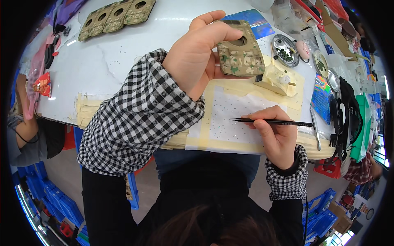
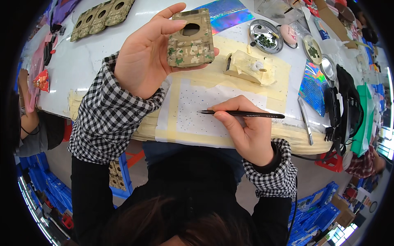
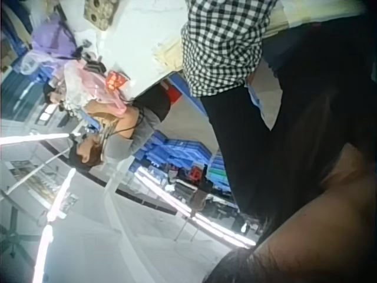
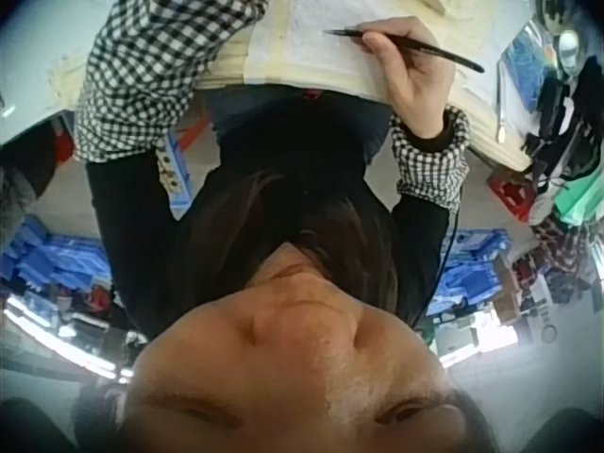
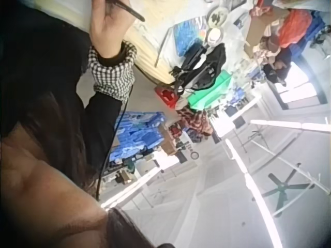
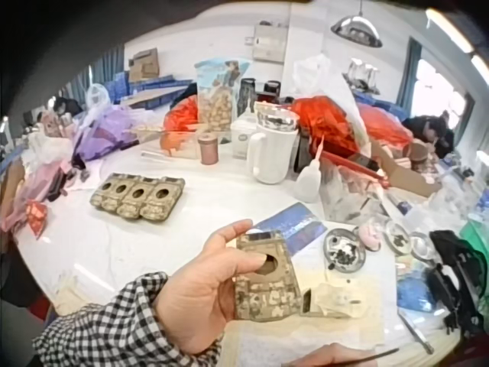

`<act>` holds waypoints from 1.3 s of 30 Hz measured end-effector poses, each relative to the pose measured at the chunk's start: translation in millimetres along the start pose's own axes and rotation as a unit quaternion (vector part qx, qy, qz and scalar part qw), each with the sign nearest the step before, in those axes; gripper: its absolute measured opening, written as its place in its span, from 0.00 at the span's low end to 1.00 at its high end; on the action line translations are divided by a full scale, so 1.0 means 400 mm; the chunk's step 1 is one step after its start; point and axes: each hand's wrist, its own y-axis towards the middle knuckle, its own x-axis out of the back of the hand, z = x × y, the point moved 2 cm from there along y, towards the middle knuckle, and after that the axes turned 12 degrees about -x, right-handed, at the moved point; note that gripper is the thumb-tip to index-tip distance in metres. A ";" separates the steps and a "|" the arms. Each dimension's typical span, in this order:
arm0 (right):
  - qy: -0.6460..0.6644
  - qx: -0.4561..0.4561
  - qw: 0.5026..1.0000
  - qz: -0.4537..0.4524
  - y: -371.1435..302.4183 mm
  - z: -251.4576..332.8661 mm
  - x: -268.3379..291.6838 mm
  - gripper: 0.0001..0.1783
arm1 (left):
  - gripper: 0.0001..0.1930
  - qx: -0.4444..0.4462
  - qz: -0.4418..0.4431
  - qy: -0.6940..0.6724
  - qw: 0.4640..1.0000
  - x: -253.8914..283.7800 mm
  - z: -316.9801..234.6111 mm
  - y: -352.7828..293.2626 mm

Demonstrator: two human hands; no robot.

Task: Assemble and detail small plastic toy parts using tweezers and a marker.

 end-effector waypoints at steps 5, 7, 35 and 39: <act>-0.004 0.007 1.000 0.000 0.002 0.001 -0.002 0.05 | 0.37 -0.002 0.000 0.002 1.000 0.002 0.001 0.002; -0.007 0.010 1.000 -0.002 0.002 -0.001 -0.001 0.05 | 0.37 -0.003 0.004 0.006 1.000 0.003 0.002 0.003; -0.045 0.252 0.967 -0.009 0.055 0.223 0.107 0.06 | 0.43 0.142 0.135 0.022 0.980 -0.036 -0.070 -0.027; -0.072 0.237 0.968 0.030 0.086 0.238 0.097 0.10 | 0.46 0.159 0.147 -0.005 0.976 -0.040 -0.073 -0.025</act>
